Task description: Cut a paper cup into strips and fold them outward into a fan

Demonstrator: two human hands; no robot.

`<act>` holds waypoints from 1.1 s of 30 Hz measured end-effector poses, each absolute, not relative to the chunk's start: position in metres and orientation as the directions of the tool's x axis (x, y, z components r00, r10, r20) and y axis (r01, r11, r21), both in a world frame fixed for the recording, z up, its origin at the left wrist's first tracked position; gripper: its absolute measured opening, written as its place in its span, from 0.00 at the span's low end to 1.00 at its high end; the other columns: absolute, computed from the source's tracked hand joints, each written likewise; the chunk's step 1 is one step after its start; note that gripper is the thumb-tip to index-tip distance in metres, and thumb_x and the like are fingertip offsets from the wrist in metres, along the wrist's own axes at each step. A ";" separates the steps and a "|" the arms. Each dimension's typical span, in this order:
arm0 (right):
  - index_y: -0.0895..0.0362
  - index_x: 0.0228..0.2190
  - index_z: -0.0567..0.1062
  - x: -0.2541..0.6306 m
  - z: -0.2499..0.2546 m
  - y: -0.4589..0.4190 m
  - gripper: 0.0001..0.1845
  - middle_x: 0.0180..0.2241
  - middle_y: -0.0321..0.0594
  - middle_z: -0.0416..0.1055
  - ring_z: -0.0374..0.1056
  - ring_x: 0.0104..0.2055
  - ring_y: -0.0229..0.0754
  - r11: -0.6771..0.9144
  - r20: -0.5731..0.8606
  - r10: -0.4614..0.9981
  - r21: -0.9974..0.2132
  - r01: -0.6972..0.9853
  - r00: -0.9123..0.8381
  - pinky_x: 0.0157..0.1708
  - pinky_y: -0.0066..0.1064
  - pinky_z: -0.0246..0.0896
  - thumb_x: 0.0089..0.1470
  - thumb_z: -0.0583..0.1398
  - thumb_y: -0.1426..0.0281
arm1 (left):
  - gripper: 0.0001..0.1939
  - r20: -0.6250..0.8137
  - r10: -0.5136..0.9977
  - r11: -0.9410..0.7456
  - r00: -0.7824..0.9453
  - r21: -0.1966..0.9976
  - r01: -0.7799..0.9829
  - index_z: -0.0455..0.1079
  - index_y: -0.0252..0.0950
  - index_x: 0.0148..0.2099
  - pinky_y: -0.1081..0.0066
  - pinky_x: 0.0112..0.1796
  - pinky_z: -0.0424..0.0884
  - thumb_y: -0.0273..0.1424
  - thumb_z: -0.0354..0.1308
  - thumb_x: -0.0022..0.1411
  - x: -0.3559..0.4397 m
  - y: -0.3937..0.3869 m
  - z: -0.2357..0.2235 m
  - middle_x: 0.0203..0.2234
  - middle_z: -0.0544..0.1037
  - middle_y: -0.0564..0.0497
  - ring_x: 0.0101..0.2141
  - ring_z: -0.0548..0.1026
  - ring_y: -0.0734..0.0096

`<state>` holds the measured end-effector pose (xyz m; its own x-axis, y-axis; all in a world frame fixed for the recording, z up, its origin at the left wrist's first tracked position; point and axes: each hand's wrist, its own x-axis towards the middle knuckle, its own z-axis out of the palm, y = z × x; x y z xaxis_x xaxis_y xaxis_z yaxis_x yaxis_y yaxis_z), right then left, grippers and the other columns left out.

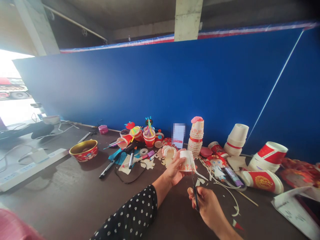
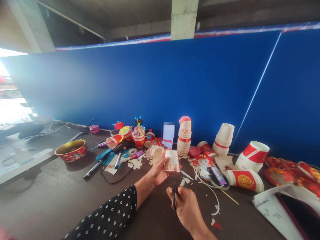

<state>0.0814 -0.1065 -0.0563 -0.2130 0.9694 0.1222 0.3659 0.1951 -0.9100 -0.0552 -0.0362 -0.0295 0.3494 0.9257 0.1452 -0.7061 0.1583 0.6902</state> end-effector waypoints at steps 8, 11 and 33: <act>0.57 0.16 0.64 0.083 -0.052 -0.108 0.24 0.15 0.34 0.62 0.56 0.19 0.34 0.175 0.085 0.965 -0.913 0.368 -0.248 0.20 0.26 0.48 0.49 0.53 0.50 | 0.31 0.161 0.913 0.164 0.375 0.697 -0.698 0.52 0.43 0.56 0.65 0.28 0.71 0.34 0.59 0.52 -0.053 -0.039 -0.028 0.41 0.72 0.44 0.33 0.76 0.57; 0.58 0.17 0.65 0.082 -0.050 -0.109 0.24 0.15 0.33 0.61 0.56 0.19 0.34 0.163 0.077 0.968 -0.918 0.361 -0.240 0.20 0.26 0.47 0.50 0.53 0.52 | 0.27 0.170 0.907 0.161 0.385 0.706 -0.690 0.55 0.44 0.52 0.64 0.29 0.71 0.34 0.60 0.51 -0.053 -0.039 -0.029 0.41 0.72 0.45 0.34 0.76 0.57; 0.59 0.17 0.68 0.076 -0.042 -0.111 0.26 0.13 0.32 0.59 0.55 0.16 0.33 0.137 0.095 0.973 -0.971 0.194 -0.212 0.18 0.26 0.48 0.45 0.56 0.48 | 0.24 0.174 0.909 0.154 0.379 0.706 -0.692 0.56 0.45 0.50 0.64 0.29 0.72 0.33 0.60 0.52 -0.053 -0.038 -0.029 0.40 0.72 0.47 0.34 0.76 0.58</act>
<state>0.0765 -0.1113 -0.0423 -0.2120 0.9726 0.0950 0.1942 0.1372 -0.9713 -0.0532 -0.0383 -0.0292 0.3794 0.9087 0.1740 -0.6917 0.1536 0.7056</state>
